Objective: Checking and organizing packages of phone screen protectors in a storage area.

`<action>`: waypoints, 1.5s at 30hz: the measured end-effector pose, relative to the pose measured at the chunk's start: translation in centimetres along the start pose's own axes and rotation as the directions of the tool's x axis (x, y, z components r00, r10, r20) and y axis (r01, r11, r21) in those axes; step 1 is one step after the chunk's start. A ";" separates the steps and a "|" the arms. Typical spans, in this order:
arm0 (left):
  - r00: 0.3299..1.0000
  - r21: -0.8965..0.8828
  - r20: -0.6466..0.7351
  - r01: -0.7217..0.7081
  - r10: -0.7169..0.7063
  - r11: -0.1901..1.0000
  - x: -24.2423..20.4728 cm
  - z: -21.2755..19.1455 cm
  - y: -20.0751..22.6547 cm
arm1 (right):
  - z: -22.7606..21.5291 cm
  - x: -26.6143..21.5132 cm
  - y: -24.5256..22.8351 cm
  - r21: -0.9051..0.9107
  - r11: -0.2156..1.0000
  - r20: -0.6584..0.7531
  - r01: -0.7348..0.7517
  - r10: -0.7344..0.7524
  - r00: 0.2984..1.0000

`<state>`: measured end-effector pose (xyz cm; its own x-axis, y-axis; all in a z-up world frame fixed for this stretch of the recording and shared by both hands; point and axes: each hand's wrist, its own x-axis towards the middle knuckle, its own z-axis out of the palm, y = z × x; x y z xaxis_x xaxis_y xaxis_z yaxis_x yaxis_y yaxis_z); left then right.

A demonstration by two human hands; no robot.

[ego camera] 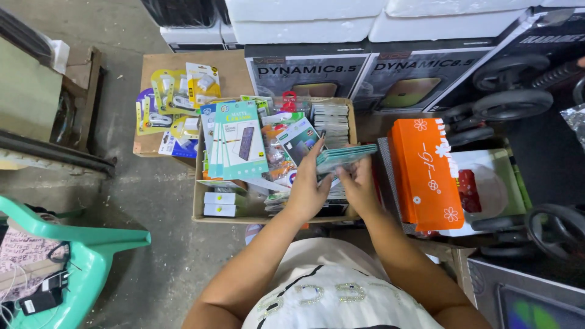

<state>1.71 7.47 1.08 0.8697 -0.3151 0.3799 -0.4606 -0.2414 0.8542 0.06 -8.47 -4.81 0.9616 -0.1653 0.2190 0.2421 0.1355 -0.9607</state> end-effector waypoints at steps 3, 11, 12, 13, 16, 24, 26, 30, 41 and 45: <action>0.995 0.016 0.054 0.087 -0.088 0.996 -1.3 0.1 -2.2 | -2.6 -0.8 6.9 -0.155 0.985 -0.016 -0.082 0.081 0.997; 0.984 0.177 0.013 0.173 -0.178 0.969 -1.5 -3.1 -6.1 | -3.5 0.5 1.8 0.165 0.985 -0.162 -0.050 0.077 0.984; 0.952 0.158 0.017 0.298 -0.305 0.941 -1.4 -3.7 -6.4 | -3.8 0.7 1.6 0.200 0.980 -0.221 -0.023 0.067 0.973; 0.953 0.156 0.020 0.297 -0.304 0.942 -1.3 -4.0 -6.3 | -3.3 0.8 0.9 0.197 0.980 -0.224 -0.021 0.066 0.972; 0.925 -0.065 0.036 0.379 -0.378 0.923 -1.6 -4.8 -5.9 | -1.3 1.2 -0.9 0.350 0.930 -0.161 -0.112 0.177 0.971; 0.888 -0.558 -0.039 0.361 -0.457 0.748 -2.9 -8.1 -8.9 | 5.9 4.3 2.9 -0.149 0.910 0.005 -0.388 0.393 0.919; 0.844 -0.530 -0.055 0.428 -0.533 0.732 -3.6 -10.9 -9.1 | 7.3 6.0 3.0 -0.326 0.875 -0.065 -0.359 0.358 0.932; 0.791 -0.507 -0.118 0.471 -0.600 0.722 -5.0 -15.8 -8.7 | 8.2 8.2 8.1 -0.689 0.713 -0.064 -0.132 0.122 0.991; 0.816 -0.541 -0.057 0.459 -0.575 0.705 -6.4 -19.4 -9.3 | 9.3 9.4 9.7 -0.804 0.552 -0.167 -0.223 0.151 0.974; 0.832 -0.586 0.014 0.456 -0.554 0.669 -5.5 -19.1 -8.3 | 9.0 9.2 8.8 -0.682 0.631 -0.189 -0.370 0.337 0.922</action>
<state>4.15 28.71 -1.31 0.9765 -0.1416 -0.1627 0.1926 0.2327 0.9533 12.20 0.05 -9.75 0.9441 -0.2917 -0.1537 -0.2912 -0.5192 -0.8035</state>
